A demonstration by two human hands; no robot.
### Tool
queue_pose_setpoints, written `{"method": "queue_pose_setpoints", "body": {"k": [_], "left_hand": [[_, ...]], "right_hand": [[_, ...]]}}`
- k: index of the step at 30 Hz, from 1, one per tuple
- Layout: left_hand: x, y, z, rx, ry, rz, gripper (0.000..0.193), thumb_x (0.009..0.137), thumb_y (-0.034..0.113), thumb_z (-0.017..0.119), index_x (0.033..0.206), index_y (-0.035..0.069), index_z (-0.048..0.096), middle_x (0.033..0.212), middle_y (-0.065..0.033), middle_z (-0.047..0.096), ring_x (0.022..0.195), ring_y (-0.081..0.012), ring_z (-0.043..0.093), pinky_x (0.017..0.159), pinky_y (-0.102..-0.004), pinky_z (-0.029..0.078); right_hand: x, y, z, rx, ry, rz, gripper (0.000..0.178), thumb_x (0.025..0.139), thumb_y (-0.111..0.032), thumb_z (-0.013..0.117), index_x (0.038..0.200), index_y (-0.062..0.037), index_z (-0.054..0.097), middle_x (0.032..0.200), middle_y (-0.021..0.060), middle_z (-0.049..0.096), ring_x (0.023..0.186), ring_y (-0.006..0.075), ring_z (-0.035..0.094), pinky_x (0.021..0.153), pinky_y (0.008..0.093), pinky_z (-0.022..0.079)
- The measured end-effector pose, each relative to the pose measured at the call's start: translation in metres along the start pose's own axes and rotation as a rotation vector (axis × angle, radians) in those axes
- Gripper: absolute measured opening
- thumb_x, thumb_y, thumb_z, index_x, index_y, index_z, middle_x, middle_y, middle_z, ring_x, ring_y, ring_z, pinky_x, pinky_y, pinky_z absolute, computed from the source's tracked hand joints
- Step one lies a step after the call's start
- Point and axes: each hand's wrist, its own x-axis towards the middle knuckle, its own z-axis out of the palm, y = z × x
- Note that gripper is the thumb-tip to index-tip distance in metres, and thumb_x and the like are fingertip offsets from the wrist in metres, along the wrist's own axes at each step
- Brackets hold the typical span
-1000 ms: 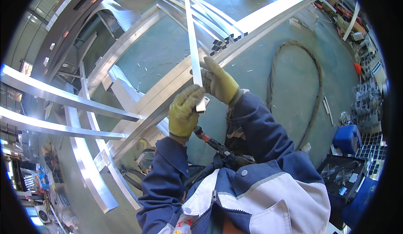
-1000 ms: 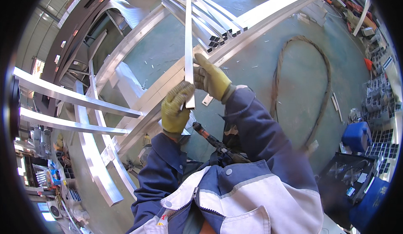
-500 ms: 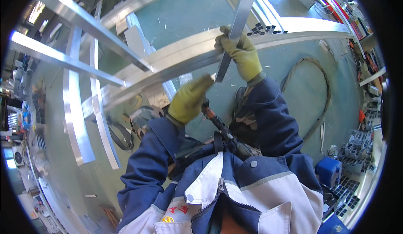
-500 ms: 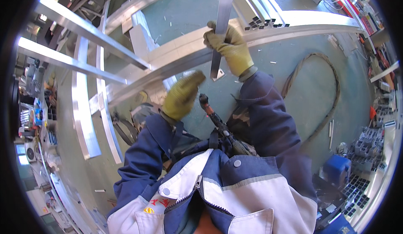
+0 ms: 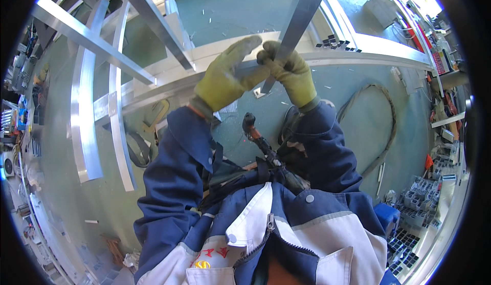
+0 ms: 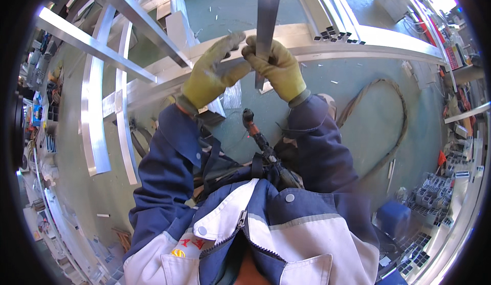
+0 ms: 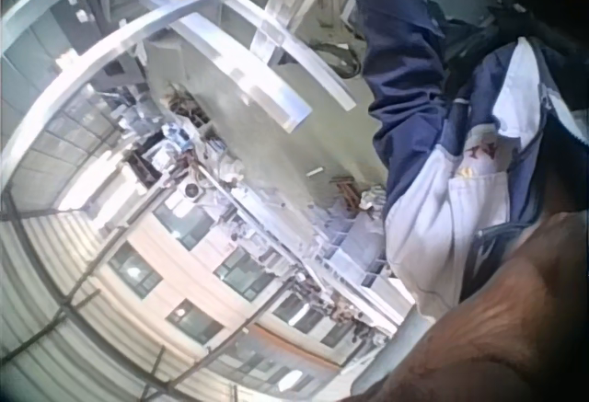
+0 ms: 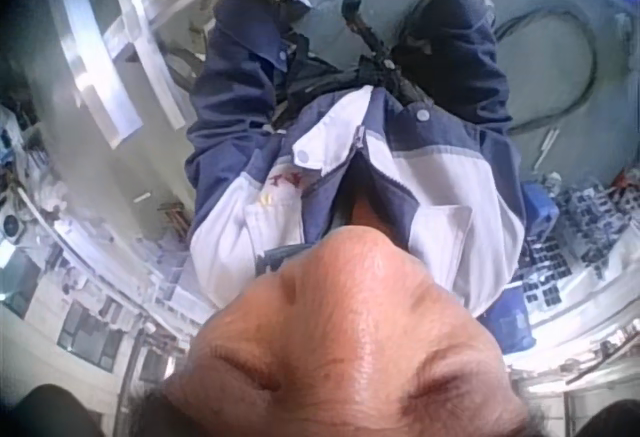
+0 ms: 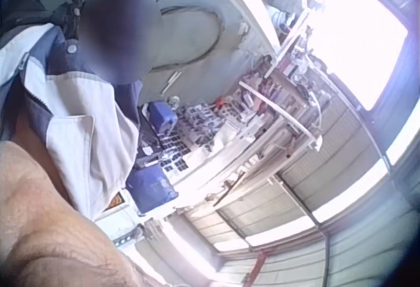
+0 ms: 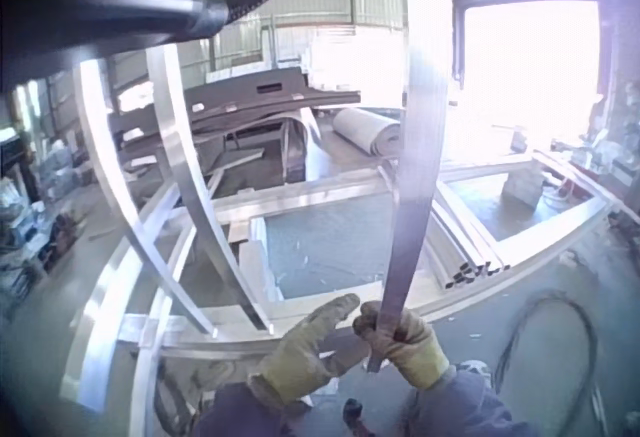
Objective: The person assembles a metal frame by positioning aluminum profiles and securing them with a pneumatic rivet gun. They repeatedly align the profiles, insert fasteners, and operate the tool to join the pieces.
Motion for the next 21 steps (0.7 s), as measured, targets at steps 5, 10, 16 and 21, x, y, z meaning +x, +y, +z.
{"method": "queue_pose_setpoints", "body": {"k": [5, 10, 16, 21], "left_hand": [[0.029, 0.016, -0.016, -0.201, -0.080, -0.185, 0.051, 0.094, 0.012, 0.079, 0.143, 0.006, 0.063, 0.119, -0.0031, 0.071, 0.113, -0.0142, 0.063, 0.103, -0.0332, 0.051], [0.044, 0.023, -0.039, -0.282, -0.007, -0.205, 0.040, 0.093, 0.024, 0.082, 0.129, 0.007, 0.073, 0.112, -0.0066, 0.076, 0.100, -0.0162, 0.070, 0.093, -0.0318, 0.057], [0.066, 0.041, -0.057, -0.327, 0.024, -0.201, 0.033, 0.095, 0.016, 0.080, 0.126, 0.005, 0.074, 0.110, -0.0034, 0.075, 0.100, -0.0121, 0.069, 0.089, -0.0278, 0.056], [0.085, 0.034, -0.061, -0.338, 0.050, -0.237, 0.033, 0.095, 0.011, 0.078, 0.127, 0.002, 0.073, 0.107, -0.0006, 0.074, 0.095, -0.0088, 0.064, 0.085, -0.0263, 0.053]], "right_hand": [[0.020, -0.009, 0.024, -0.052, -0.088, -0.057, 0.038, 0.099, -0.006, 0.074, 0.136, -0.0048, 0.064, 0.118, 0.0010, 0.072, 0.107, 0.0093, 0.066, 0.092, 0.0270, 0.054], [0.035, -0.016, 0.038, -0.174, -0.213, 0.098, 0.032, 0.097, -0.009, 0.078, 0.127, -0.0069, 0.068, 0.104, -0.0035, 0.071, 0.096, 0.0057, 0.063, 0.088, 0.0256, 0.054], [0.054, 0.006, 0.015, -0.492, -0.263, 0.106, 0.032, 0.096, -0.016, 0.081, 0.125, -0.0090, 0.069, 0.100, -0.0033, 0.071, 0.088, 0.0062, 0.062, 0.080, 0.0255, 0.054], [0.088, 0.027, -0.001, -0.635, -0.349, 0.034, 0.032, 0.096, -0.013, 0.079, 0.126, -0.0048, 0.069, 0.107, 0.0026, 0.074, 0.093, 0.0129, 0.065, 0.089, 0.0286, 0.055]]}}
